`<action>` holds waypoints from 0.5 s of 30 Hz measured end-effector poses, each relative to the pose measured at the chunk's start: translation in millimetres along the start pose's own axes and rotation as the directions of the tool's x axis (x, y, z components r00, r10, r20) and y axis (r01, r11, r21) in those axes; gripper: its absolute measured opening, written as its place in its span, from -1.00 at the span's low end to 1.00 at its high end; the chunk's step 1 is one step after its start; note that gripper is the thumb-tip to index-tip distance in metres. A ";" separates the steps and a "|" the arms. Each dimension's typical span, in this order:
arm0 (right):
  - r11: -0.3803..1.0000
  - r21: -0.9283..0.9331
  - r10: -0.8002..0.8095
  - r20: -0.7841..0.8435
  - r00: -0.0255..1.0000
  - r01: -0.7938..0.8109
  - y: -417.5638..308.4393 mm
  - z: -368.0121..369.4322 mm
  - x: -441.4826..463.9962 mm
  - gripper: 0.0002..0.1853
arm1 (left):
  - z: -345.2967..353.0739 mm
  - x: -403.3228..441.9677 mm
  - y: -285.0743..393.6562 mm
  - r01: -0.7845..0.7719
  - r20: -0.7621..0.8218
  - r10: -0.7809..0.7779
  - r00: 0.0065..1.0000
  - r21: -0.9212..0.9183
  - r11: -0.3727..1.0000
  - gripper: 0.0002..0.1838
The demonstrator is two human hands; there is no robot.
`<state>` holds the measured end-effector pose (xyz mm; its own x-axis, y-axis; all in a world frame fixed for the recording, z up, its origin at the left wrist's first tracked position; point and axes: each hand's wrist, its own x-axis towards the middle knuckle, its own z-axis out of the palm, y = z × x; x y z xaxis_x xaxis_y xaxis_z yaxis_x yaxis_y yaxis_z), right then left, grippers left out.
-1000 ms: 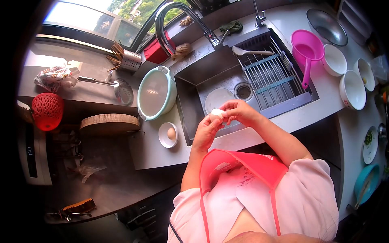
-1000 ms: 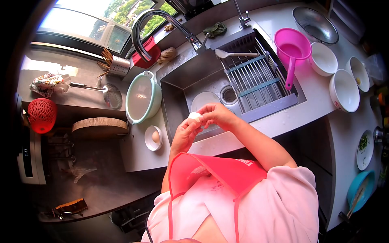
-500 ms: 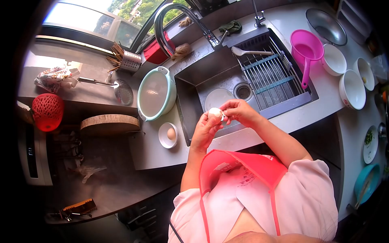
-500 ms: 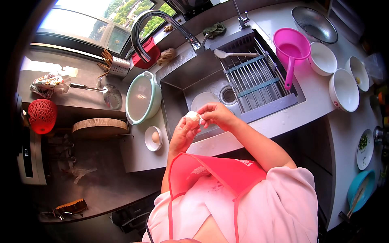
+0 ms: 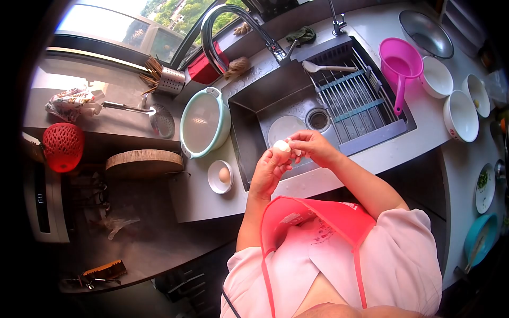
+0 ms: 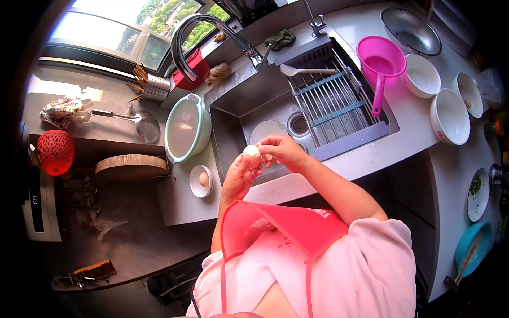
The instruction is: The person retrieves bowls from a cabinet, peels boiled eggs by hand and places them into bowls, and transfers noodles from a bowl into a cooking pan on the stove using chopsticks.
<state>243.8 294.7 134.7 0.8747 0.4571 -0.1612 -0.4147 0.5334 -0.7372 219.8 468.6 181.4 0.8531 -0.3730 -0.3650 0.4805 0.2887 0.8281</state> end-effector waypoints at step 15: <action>0.991 0.127 0.050 -0.154 0.987 -0.030 2.4 -2.9 0.2 -0.82 | -13.3 -1.2 -8.8 0.045 -0.001 -0.046 0.999 -0.160 0.986 -0.56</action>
<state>243.7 294.0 131.1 0.8810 0.3685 -0.2966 -0.4696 0.6054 -0.6426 217.3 478.3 168.9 0.8304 -0.3849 -0.4028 0.5447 0.4093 0.7319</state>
